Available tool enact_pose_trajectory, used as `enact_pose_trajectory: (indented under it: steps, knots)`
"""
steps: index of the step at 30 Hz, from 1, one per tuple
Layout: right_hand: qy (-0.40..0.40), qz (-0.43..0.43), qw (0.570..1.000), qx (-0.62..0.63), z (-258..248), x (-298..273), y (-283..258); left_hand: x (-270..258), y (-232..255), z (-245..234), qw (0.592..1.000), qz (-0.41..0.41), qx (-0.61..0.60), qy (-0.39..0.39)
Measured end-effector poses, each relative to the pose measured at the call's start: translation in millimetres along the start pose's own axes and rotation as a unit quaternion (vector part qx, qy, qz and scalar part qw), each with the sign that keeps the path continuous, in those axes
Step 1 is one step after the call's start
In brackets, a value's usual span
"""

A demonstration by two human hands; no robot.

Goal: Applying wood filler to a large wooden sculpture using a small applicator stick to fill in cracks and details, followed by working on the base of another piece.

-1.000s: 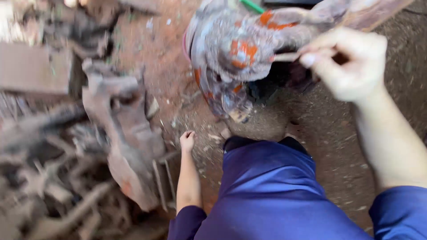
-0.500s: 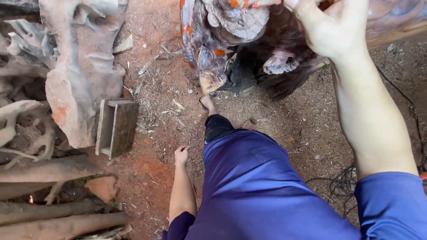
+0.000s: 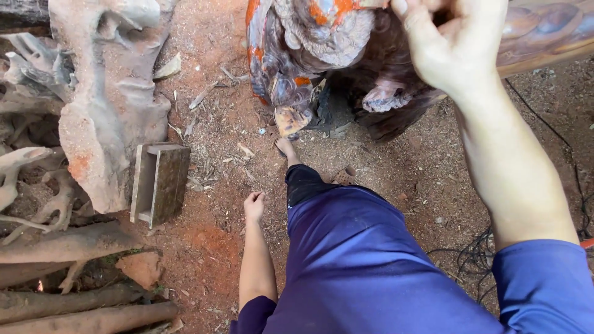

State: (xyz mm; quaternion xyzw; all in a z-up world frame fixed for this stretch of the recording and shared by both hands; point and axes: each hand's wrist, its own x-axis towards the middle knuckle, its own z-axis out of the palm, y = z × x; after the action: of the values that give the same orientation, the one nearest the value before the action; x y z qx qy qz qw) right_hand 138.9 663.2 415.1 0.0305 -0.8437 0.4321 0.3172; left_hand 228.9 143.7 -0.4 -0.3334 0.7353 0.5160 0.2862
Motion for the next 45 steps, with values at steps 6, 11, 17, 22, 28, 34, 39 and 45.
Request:
enact_pose_trajectory:
  steps: [6, 11, 17, 22, 28, 34, 39, 45]
  knots:
    - [-0.022, -0.041, 0.998, -0.045, 6.7, 4.9, -31.8, -6.5, 12.2, -7.7, 1.000, -0.021, 0.003, 0.005]
    - [-0.010, -0.081, 0.992, -0.093, 1.2, 2.3, -41.5, 2.2, 5.3, -12.8, 1.000, 0.001, -0.004, 0.015]
    - [-0.029, -0.124, 0.988, -0.087, 4.3, 3.6, -52.6, -11.6, -7.5, -10.2, 0.999, -0.022, -0.042, 0.019]
    - [0.062, -0.041, 0.994, -0.085, 3.9, -4.0, -48.8, -14.0, -13.0, -13.0, 0.995, -0.024, 0.096, 0.015]
    - [0.164, 0.147, 0.967, 0.129, 43.1, -28.9, -39.0, 36.4, 23.4, -55.7, 0.965, 0.067, 0.255, -0.003]
    - [0.224, 0.155, 0.957, 0.099, 65.1, -39.8, -45.6, 67.1, 133.3, -96.0, 0.986, 0.093, 0.135, -0.020]
    - [0.232, -0.002, 0.973, -0.018, 67.1, -38.1, -53.4, 83.7, 169.1, -86.7, 0.982, 0.139, 0.129, -0.017]
    - [0.182, -0.171, 0.962, -0.110, 63.8, -31.5, -41.3, 80.5, 131.3, -38.3, 0.989, 0.109, 0.099, -0.025]
